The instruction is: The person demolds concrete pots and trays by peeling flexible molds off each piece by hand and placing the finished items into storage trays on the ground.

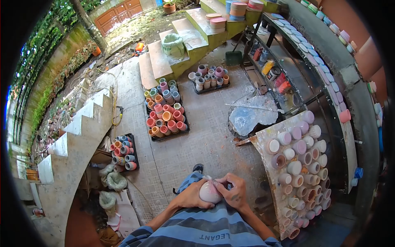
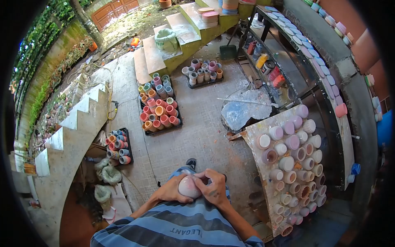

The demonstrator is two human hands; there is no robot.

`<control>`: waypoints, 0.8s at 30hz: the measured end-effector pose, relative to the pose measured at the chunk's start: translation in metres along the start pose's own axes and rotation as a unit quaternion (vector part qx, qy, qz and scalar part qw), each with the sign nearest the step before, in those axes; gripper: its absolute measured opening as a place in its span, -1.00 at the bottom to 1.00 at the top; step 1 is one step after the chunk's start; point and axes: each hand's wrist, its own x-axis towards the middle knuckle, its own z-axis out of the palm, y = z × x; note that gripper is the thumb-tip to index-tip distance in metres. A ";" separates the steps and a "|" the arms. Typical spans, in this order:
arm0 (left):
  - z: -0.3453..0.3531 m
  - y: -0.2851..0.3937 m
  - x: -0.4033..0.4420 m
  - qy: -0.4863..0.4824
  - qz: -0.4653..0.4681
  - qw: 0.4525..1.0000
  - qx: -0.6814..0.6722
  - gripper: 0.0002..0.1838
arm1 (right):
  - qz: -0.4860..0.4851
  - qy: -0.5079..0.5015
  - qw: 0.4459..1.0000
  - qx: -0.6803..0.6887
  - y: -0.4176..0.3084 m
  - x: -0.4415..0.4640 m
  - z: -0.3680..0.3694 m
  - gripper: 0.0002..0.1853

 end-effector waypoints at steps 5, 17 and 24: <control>-0.001 0.003 0.004 0.010 0.082 0.996 0.023 -0.07 | 0.071 0.020 0.995 0.066 0.004 -0.006 0.000 -0.88; -0.002 0.023 -0.010 0.057 0.061 0.996 0.017 -0.12 | 0.021 -0.029 0.999 -0.009 -0.018 -0.002 -0.001 -0.90; -0.011 0.016 -0.010 0.187 0.079 0.979 0.020 -0.03 | 0.071 0.107 0.988 0.083 0.017 0.001 -0.001 -0.82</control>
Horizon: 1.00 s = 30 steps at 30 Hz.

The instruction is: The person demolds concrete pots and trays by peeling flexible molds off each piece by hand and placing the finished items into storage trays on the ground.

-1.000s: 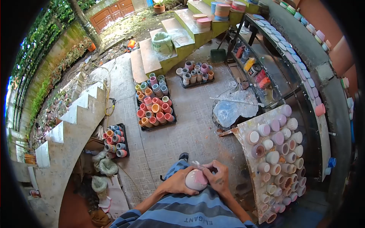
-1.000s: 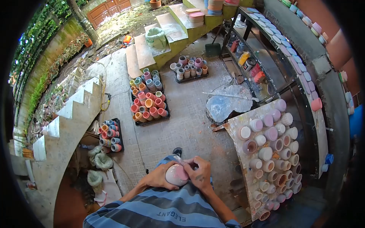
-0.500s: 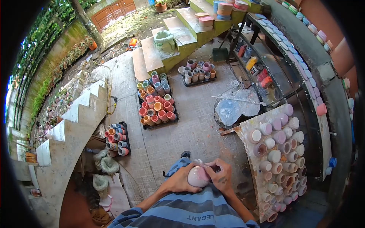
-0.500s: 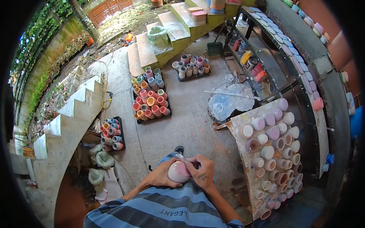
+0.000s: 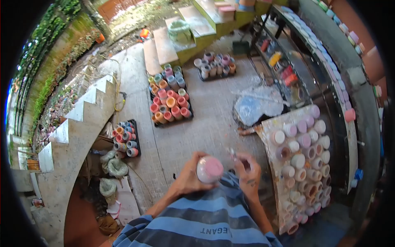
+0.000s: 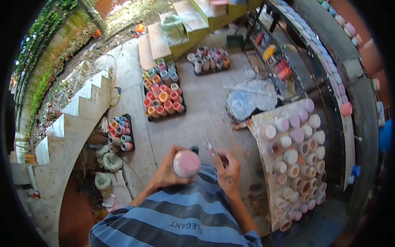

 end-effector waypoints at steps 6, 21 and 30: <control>-0.002 -0.008 -0.009 -0.084 -0.014 0.996 0.025 0.02 | -0.022 -0.118 0.991 -0.062 -0.014 -0.007 0.007 -0.86; -0.024 -0.008 -0.005 -0.173 -0.005 0.985 0.018 -0.08 | -0.186 -0.222 0.952 -0.098 -0.044 -0.017 0.026 -0.80; -0.019 0.003 -0.008 -0.176 0.014 0.981 0.085 -0.10 | -0.075 -0.114 0.986 -0.098 -0.030 -0.006 0.044 -0.90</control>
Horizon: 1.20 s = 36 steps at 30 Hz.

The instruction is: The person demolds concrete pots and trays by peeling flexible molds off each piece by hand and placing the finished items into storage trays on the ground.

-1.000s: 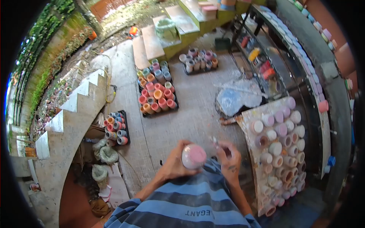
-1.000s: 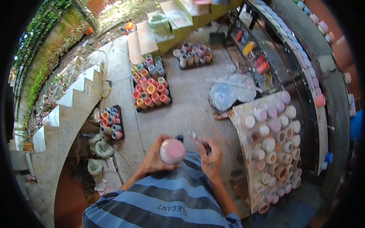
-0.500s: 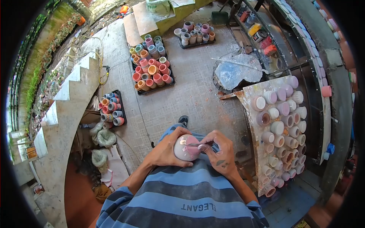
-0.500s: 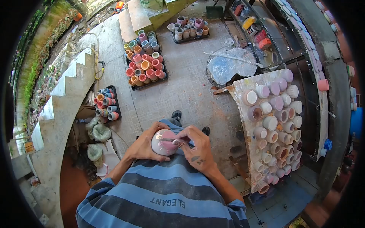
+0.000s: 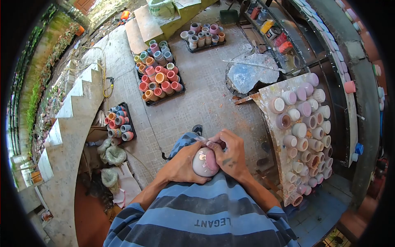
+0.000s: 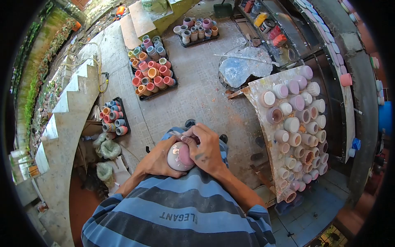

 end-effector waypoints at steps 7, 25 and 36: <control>0.002 -0.006 0.001 0.008 -0.059 0.994 -0.088 -0.09 | -0.061 -0.038 0.997 -0.017 -0.005 -0.007 -0.005 -0.92; 0.002 -0.006 0.004 0.010 -0.064 0.995 -0.069 -0.15 | -0.096 -0.018 0.995 -0.021 0.007 -0.012 -0.004 -0.89; -0.001 -0.011 0.006 -0.008 -0.058 0.997 -0.042 -0.10 | -0.018 0.031 0.999 0.028 0.011 -0.003 -0.002 -0.91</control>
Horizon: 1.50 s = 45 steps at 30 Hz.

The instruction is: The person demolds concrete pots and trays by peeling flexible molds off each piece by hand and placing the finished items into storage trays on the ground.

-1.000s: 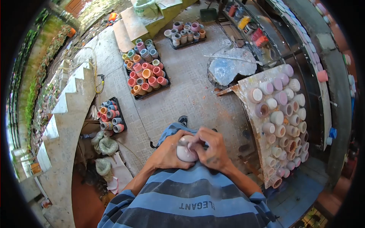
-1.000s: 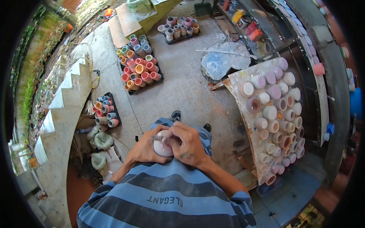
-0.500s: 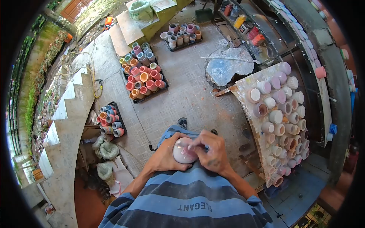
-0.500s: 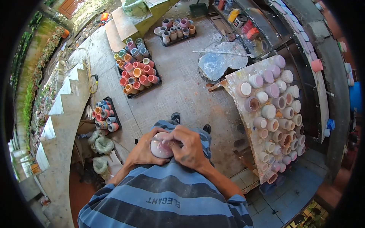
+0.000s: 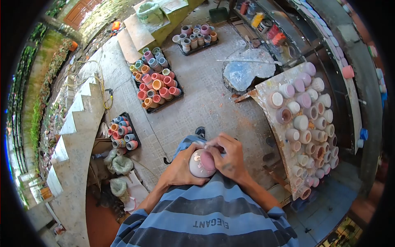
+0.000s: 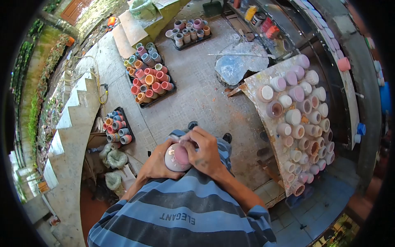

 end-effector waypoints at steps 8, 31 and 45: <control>0.003 0.006 -0.006 0.057 0.029 0.998 0.013 -0.10 | 0.006 -0.004 0.999 -0.034 0.021 -0.002 0.002 -0.92; 0.009 -0.007 -0.011 0.149 0.065 0.978 0.132 -0.14 | 0.053 0.009 0.999 0.008 0.003 -0.009 0.007 -0.90; 0.010 -0.005 -0.010 0.163 0.005 0.982 0.094 -0.19 | -0.060 0.008 0.997 -0.042 0.029 -0.002 0.018 -0.86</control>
